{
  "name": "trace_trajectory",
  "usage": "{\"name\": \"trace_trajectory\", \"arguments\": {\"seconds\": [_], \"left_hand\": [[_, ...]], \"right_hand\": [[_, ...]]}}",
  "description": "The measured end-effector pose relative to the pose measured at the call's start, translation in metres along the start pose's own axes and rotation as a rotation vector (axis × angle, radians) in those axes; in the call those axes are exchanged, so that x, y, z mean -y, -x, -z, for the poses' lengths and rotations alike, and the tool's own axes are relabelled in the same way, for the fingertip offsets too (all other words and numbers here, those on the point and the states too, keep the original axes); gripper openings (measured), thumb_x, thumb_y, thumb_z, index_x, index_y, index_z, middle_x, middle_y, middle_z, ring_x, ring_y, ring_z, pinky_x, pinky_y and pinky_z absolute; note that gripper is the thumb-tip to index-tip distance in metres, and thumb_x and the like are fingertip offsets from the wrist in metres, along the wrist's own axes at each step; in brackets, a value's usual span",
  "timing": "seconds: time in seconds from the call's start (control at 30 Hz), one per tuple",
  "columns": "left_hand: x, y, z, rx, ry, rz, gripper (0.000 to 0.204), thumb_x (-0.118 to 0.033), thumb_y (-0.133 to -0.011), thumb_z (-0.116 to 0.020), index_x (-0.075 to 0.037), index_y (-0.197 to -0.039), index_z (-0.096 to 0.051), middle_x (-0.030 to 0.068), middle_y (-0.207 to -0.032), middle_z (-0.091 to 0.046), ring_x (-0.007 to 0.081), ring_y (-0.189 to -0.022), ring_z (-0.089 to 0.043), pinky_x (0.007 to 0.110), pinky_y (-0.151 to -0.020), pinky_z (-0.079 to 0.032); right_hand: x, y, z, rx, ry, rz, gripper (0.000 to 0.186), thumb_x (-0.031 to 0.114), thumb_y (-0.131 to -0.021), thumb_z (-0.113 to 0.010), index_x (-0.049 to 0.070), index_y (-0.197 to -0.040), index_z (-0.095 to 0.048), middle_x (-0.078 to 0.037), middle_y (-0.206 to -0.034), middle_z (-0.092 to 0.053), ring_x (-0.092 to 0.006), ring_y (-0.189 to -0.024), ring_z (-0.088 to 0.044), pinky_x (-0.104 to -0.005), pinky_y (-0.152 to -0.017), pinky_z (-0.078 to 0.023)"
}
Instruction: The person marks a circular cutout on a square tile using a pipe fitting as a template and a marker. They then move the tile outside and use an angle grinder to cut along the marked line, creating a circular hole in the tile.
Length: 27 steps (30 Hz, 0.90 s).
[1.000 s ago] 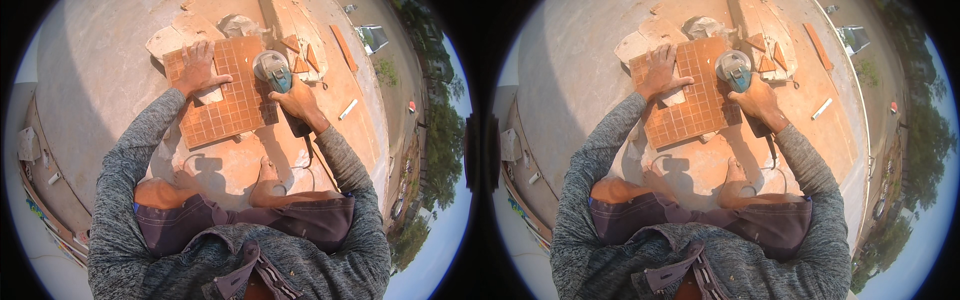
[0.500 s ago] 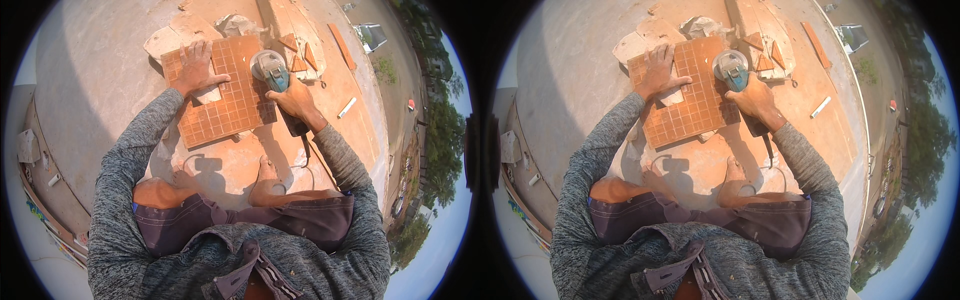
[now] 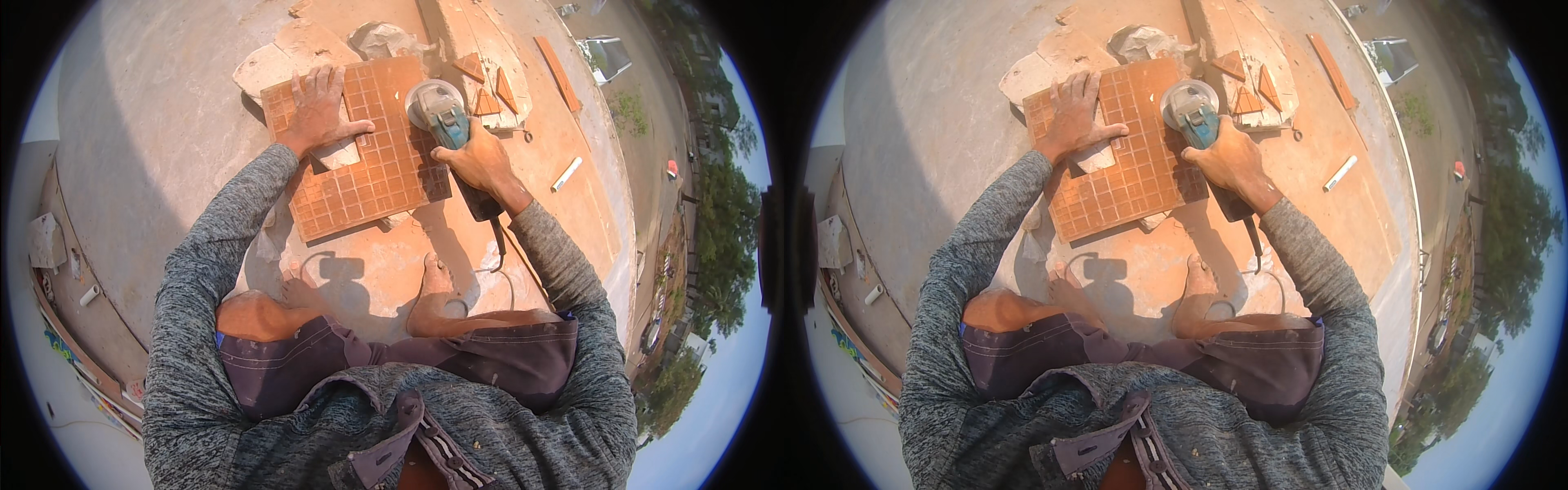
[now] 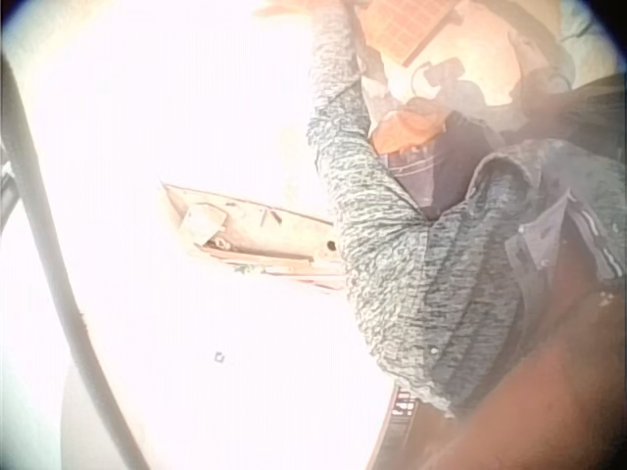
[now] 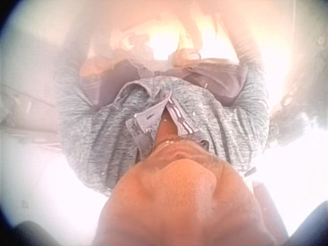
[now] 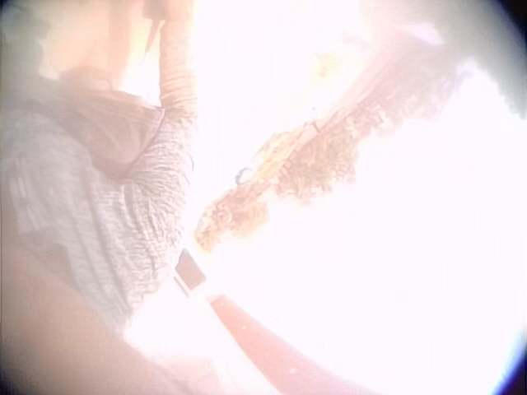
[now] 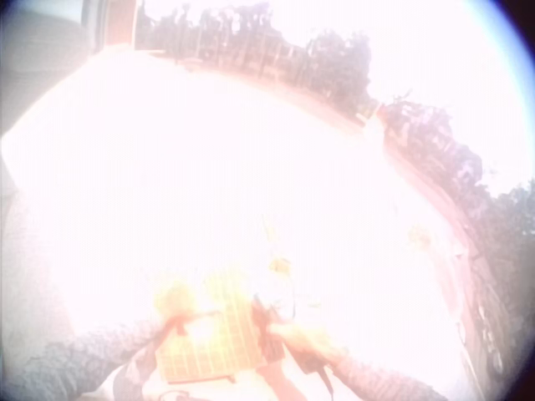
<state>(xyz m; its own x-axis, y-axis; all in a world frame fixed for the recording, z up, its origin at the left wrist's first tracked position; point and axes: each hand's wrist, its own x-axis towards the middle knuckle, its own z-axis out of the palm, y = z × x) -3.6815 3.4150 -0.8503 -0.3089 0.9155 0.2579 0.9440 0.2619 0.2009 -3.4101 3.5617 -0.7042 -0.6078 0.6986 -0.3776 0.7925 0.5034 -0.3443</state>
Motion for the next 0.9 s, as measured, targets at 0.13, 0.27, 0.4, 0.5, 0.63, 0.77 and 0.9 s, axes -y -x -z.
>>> {"name": "trace_trajectory", "arguments": {"seconds": [0.13, 0.27, 0.4, 0.5, 0.63, 0.77, 0.9], "left_hand": [[0.0000, -0.0009, 0.0006, 0.000, 0.010, -0.004, 0.137, -0.098, -0.071, -0.056, 0.007, -0.156, -0.035, 0.0305, -0.155, -0.036, 0.0473, -0.150, -0.024, 0.075, -0.119, -0.004], [-0.0006, -0.0006, 0.0038, 0.000, 0.017, 0.005, 0.136, -0.099, -0.072, -0.055, 0.007, -0.156, -0.036, 0.0306, -0.154, -0.037, 0.0473, -0.150, -0.024, 0.075, -0.119, -0.004], [-0.0036, -0.0018, 0.0062, 0.010, 0.016, 0.011, 0.136, -0.099, -0.072, -0.055, 0.007, -0.156, -0.037, 0.0302, -0.154, -0.037, 0.0472, -0.150, -0.025, 0.075, -0.119, -0.005], [-0.0005, -0.0003, 0.0034, -0.005, 0.007, 0.004, 0.136, -0.099, -0.072, -0.054, 0.007, -0.155, -0.038, 0.0299, -0.154, -0.038, 0.0470, -0.150, -0.024, 0.075, -0.119, -0.005], [-0.0016, -0.0011, 0.0031, 0.003, 0.003, 0.007, 0.136, -0.099, -0.071, -0.054, 0.007, -0.155, -0.039, 0.0295, -0.155, -0.038, 0.0467, -0.151, -0.024, 0.075, -0.119, -0.005], [-0.0009, -0.0001, 0.0023, -0.013, 0.001, 0.007, 0.136, -0.099, -0.071, -0.054, 0.006, -0.155, -0.039, 0.0295, -0.155, -0.037, 0.0465, -0.151, -0.024, 0.075, -0.120, -0.005], [-0.0001, 0.0002, 0.0020, -0.003, -0.001, 0.002, 0.136, -0.099, -0.071, -0.055, 0.006, -0.155, -0.038, 0.0296, -0.156, -0.037, 0.0466, -0.151, -0.025, 0.075, -0.120, -0.005]], "right_hand": [[0.0050, -0.0018, 0.0025, 0.010, -0.004, 0.005, 0.074, 0.044, -0.077, -0.078, -0.005, -0.127, -0.056, -0.030, -0.110, -0.072, -0.0434, -0.105, -0.072, -0.0489, -0.093, -0.055], [0.0096, -0.0022, 0.0026, -0.012, 0.001, 0.014, 0.073, 0.043, -0.076, -0.078, -0.005, -0.127, -0.057, -0.029, -0.108, -0.073, -0.0435, -0.104, -0.072, -0.0490, -0.093, -0.055], [0.0065, -0.0008, 0.0042, -0.024, 0.000, 0.025, 0.073, 0.042, -0.076, -0.079, -0.004, -0.127, -0.057, -0.029, -0.109, -0.073, -0.0440, -0.103, -0.072, -0.0494, -0.093, -0.055], [0.0056, -0.0023, 0.0034, -0.013, 0.003, 0.025, 0.073, 0.041, -0.076, -0.080, -0.004, -0.129, -0.057, -0.029, -0.109, -0.073, -0.0443, -0.103, -0.072, -0.0497, -0.093, -0.055], [0.0026, -0.0026, 0.0026, -0.049, 0.017, 0.016, 0.074, 0.041, -0.076, -0.080, -0.004, -0.130, -0.056, -0.029, -0.109, -0.073, -0.0443, -0.104, -0.072, -0.0501, -0.093, -0.055], [0.0034, -0.0039, 0.0049, -0.018, 0.023, 0.001, 0.077, 0.041, -0.077, -0.079, -0.004, -0.133, -0.054, -0.029, -0.108, -0.073, -0.0447, -0.104, -0.072, -0.0507, -0.093, -0.055], [0.0034, -0.0052, 0.0036, -0.029, 0.023, 0.028, 0.077, 0.041, -0.077, -0.079, -0.004, -0.134, -0.052, -0.029, -0.108, -0.073, -0.0449, -0.103, -0.072, -0.0513, -0.092, -0.055]]}}
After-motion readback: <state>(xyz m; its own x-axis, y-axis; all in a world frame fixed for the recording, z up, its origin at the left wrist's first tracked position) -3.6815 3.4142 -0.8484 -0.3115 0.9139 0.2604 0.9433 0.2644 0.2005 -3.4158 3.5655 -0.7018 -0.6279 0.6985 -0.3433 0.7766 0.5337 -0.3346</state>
